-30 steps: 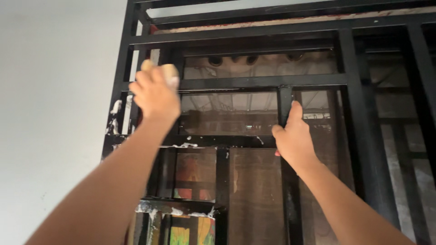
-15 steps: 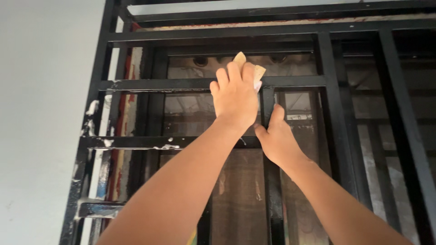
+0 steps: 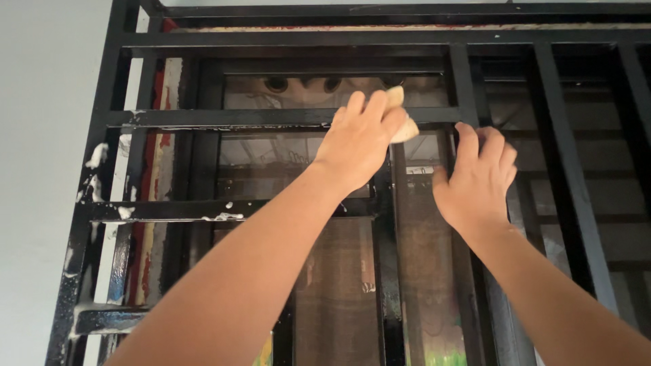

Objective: The person cleans a metal window grill by dipping a sponge into a green container of soapy water and wiping the bars. They wipe multiple sections of the black grill, re-wetting the sponge as they work.

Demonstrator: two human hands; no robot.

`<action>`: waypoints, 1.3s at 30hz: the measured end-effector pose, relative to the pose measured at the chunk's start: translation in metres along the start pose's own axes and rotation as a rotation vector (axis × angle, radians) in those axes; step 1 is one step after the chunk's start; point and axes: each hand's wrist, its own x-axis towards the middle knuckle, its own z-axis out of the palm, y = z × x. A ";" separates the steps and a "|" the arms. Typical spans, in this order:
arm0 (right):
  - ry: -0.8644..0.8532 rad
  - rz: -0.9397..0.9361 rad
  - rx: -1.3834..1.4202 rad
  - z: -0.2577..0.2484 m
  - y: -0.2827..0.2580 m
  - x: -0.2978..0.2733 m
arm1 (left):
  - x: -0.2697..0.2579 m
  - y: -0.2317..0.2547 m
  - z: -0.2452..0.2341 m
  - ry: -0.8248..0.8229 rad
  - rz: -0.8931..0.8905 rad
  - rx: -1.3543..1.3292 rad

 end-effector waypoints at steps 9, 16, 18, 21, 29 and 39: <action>-0.317 0.311 -0.006 -0.011 0.006 -0.007 | -0.033 0.024 -0.021 -0.038 0.126 -0.071; -0.346 0.345 -0.004 -0.011 0.012 -0.005 | -0.035 0.023 -0.029 -0.148 0.225 -0.052; -0.340 0.328 0.002 -0.010 0.013 -0.006 | -0.022 0.012 -0.026 -0.201 0.266 -0.008; -0.367 0.328 0.018 -0.012 0.013 -0.006 | -0.002 0.002 -0.019 -0.101 0.181 0.037; -0.383 0.327 0.008 -0.013 0.011 -0.007 | -0.006 0.014 -0.024 -0.158 0.140 0.036; -0.382 0.322 0.048 -0.014 0.013 -0.009 | -0.057 0.048 -0.053 -0.112 0.233 0.066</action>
